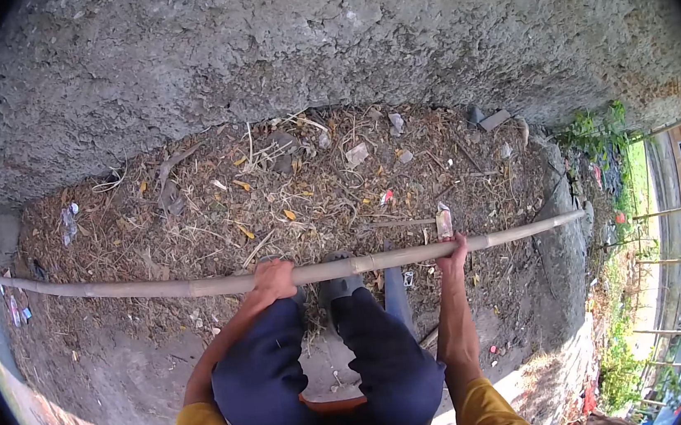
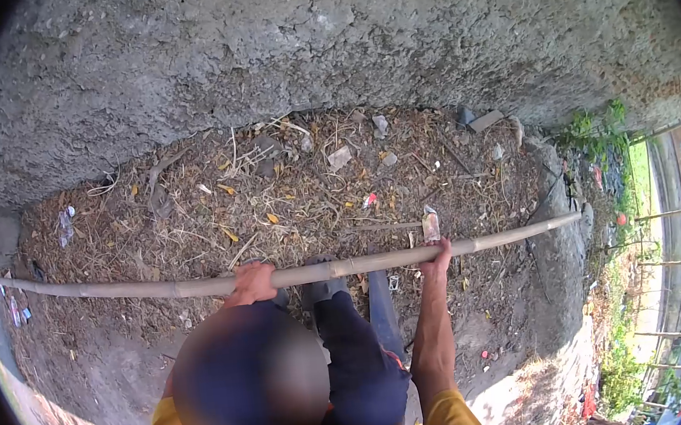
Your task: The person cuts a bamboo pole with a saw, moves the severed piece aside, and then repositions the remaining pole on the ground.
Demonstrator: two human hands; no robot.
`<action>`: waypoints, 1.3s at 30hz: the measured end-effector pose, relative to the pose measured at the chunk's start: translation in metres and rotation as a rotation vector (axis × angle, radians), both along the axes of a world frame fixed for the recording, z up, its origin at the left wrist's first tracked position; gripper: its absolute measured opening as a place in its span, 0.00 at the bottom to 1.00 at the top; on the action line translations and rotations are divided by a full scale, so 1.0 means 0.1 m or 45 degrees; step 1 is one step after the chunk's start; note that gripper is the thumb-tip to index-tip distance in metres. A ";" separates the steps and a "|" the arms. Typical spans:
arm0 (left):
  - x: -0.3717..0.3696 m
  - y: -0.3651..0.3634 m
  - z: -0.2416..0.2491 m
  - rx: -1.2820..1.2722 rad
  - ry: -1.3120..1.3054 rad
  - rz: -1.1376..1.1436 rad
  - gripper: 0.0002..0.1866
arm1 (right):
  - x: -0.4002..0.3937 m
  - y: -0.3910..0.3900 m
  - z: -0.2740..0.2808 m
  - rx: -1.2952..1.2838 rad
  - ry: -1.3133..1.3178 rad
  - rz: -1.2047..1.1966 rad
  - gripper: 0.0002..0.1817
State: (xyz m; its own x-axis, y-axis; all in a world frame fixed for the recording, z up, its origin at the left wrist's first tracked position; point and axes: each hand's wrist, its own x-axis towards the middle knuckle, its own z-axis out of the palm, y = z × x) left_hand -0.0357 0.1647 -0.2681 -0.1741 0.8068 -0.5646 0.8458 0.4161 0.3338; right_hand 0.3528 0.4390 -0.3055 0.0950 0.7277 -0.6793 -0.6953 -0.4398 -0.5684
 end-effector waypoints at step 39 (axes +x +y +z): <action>-0.41 -0.06 -0.06 0.508 0.259 0.069 0.20 | 0.04 0.78 -0.93 -0.137 0.135 0.182 0.12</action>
